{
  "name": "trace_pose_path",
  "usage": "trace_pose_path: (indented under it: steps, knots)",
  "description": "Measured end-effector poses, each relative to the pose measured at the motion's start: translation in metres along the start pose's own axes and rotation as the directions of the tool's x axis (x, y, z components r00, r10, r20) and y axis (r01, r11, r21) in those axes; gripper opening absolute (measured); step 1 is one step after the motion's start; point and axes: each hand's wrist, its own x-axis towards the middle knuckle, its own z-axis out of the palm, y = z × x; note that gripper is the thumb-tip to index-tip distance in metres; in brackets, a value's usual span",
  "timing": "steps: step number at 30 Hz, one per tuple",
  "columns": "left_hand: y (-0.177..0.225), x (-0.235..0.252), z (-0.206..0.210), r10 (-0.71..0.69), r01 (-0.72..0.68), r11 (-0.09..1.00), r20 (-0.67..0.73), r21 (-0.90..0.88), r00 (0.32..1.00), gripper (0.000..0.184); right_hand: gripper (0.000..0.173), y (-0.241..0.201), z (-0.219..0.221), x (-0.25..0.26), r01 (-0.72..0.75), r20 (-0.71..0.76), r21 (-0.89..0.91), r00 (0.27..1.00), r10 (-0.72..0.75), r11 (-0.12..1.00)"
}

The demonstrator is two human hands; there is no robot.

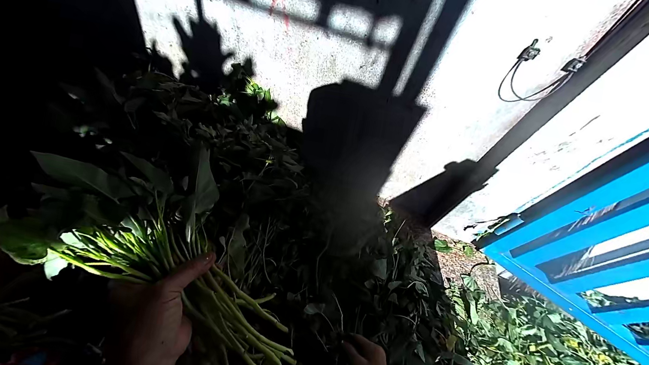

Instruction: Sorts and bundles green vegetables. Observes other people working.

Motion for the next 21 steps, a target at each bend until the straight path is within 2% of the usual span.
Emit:
trace_pose_path:
  steps: [4,6,11,14,15,16,19,21]
  knots:
    - [-0.008,-0.005,0.0,-0.019,0.015,0.998,0.069,0.06,0.997,0.049,0.022,-0.035,-0.015,-0.012,0.014,-0.022,0.372,1.0,-0.006,0.928]
    - [-0.015,-0.009,0.001,-0.042,0.033,0.996,0.105,0.085,0.994,0.046,0.025,-0.047,-0.015,-0.015,0.028,-0.028,0.454,0.999,-0.018,0.89]
    - [-0.037,-0.027,0.005,-0.099,0.05,0.967,0.187,0.249,0.977,0.058,0.039,-0.079,-0.007,-0.026,0.012,0.055,0.571,0.997,-0.053,0.821]
    - [-0.055,-0.038,0.005,-0.15,0.063,0.944,0.251,0.323,0.956,0.054,0.06,-0.094,0.003,-0.035,0.027,0.182,0.548,0.972,-0.151,0.836]
    - [-0.06,-0.041,0.005,-0.163,0.064,0.937,0.267,0.344,0.95,0.054,0.062,-0.098,0.008,-0.037,0.06,0.201,0.518,0.961,-0.19,0.853]
    - [-0.064,-0.043,0.005,-0.179,0.066,0.924,0.274,0.376,0.945,0.055,0.059,-0.103,0.015,-0.039,0.11,0.188,0.467,0.957,-0.221,0.878]
    - [-0.073,-0.048,0.003,-0.197,0.075,0.902,0.253,0.424,0.947,0.053,0.03,-0.11,0.037,-0.044,0.271,0.006,0.284,0.959,-0.284,0.92]
    - [-0.076,-0.051,0.003,-0.186,0.068,0.901,0.242,0.428,0.952,0.056,0.024,-0.114,0.048,-0.048,0.334,-0.095,0.204,0.942,-0.321,0.92]
